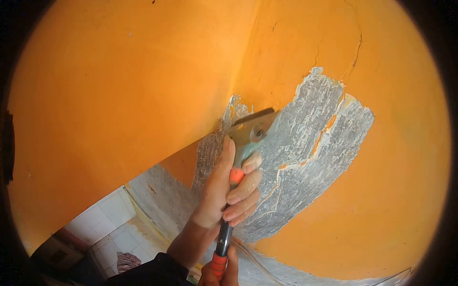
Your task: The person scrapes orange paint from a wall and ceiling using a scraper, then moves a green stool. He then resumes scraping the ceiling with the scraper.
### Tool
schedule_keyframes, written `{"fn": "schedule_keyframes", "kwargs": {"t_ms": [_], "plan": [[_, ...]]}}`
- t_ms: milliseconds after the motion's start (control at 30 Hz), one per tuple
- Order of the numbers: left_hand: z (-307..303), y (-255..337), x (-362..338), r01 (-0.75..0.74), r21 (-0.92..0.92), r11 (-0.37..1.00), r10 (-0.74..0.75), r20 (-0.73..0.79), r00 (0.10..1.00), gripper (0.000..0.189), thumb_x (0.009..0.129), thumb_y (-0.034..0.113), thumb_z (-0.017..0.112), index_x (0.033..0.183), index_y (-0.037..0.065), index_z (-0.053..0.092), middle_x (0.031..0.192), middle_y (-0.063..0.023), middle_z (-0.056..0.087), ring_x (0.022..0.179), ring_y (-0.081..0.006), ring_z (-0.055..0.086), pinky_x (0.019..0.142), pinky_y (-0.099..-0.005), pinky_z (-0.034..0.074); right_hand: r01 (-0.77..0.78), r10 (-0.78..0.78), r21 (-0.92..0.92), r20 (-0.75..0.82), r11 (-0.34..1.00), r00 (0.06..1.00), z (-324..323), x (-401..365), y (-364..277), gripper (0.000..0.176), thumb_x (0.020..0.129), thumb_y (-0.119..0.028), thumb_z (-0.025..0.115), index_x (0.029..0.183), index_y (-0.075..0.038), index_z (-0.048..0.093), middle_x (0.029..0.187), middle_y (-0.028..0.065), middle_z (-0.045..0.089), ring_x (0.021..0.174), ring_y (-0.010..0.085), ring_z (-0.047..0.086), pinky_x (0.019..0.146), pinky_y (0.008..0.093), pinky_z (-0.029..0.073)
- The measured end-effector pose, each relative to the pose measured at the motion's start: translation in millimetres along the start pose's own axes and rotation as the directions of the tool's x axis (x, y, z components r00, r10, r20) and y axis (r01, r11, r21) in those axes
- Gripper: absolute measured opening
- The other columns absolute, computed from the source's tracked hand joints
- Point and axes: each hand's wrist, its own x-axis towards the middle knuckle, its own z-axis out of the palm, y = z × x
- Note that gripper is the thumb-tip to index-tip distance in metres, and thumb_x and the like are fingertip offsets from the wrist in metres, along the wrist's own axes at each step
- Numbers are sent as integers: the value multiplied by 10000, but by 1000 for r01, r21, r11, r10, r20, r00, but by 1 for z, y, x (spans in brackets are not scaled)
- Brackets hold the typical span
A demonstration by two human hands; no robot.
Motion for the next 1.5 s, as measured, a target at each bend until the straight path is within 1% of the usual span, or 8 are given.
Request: {"fn": "schedule_keyframes", "kwargs": {"t_ms": [167,533,600,700,800,1133,1200,1500], "plan": [[6,7,9,3,52,999,-1,-26,1000,539,927,619,208,800,125,382,432,51,294,243,-57,278,216,-202,270,373,-321,-188,257,909,912,-21,27,20,611,967,-35,338,1478,-125,16,699,23,420,479,65,365,453,193,325],[4,5,4,-10,119,993,17,-58,998,502,948,578,215,807,132,398,426,57,306,245,-54,272,218,-190,260,212,-188,-199,133,957,973,-11,11,23,588,973,-86,375,1474,-120,69,703,0,432,485,52,360,456,178,304],[3,8,5,-13,108,994,17,-33,999,503,947,579,218,807,131,400,426,57,306,245,-53,276,216,-191,258,68,-69,64,14,996,998,5,2,8,565,974,-73,371,1469,-117,104,708,-8,425,497,46,354,467,172,293],[5,13,8,-2,24,1000,2,11,1000,507,946,581,220,805,130,402,426,57,306,243,-56,281,214,-193,254,209,-214,48,124,977,969,5,17,9,561,975,-73,370,1470,-121,112,713,-15,420,512,39,351,481,167,288],[2,15,7,-20,106,994,22,-13,1000,510,946,580,215,802,129,403,426,56,307,242,-63,288,213,-198,256,43,-43,24,23,999,999,9,4,8,563,976,-77,374,1471,-124,109,710,-12,419,497,39,346,467,168,287],[8,18,15,4,37,999,-5,35,999,513,942,590,212,808,129,394,430,55,308,248,-60,291,220,-197,270,128,-129,37,49,991,990,7,16,7,575,979,-112,393,1470,-122,94,682,-9,413,468,42,337,430,177,286],[8,16,14,-2,18,1000,1,31,1000,512,942,589,212,810,129,392,431,54,310,248,-60,292,221,-197,272,256,-245,-185,77,949,966,2,23,12,575,980,-116,388,1471,-123,89,666,-16,404,461,41,335,427,179,283],[10,20,20,41,-46,998,-35,111,993,509,941,588,226,814,127,399,432,51,321,243,-69,303,221,-199,277,123,-124,38,24,992,992,19,14,-3,616,979,-178,406,1462,-83,35,646,-4,404,429,52,347,388,191,308]]}}
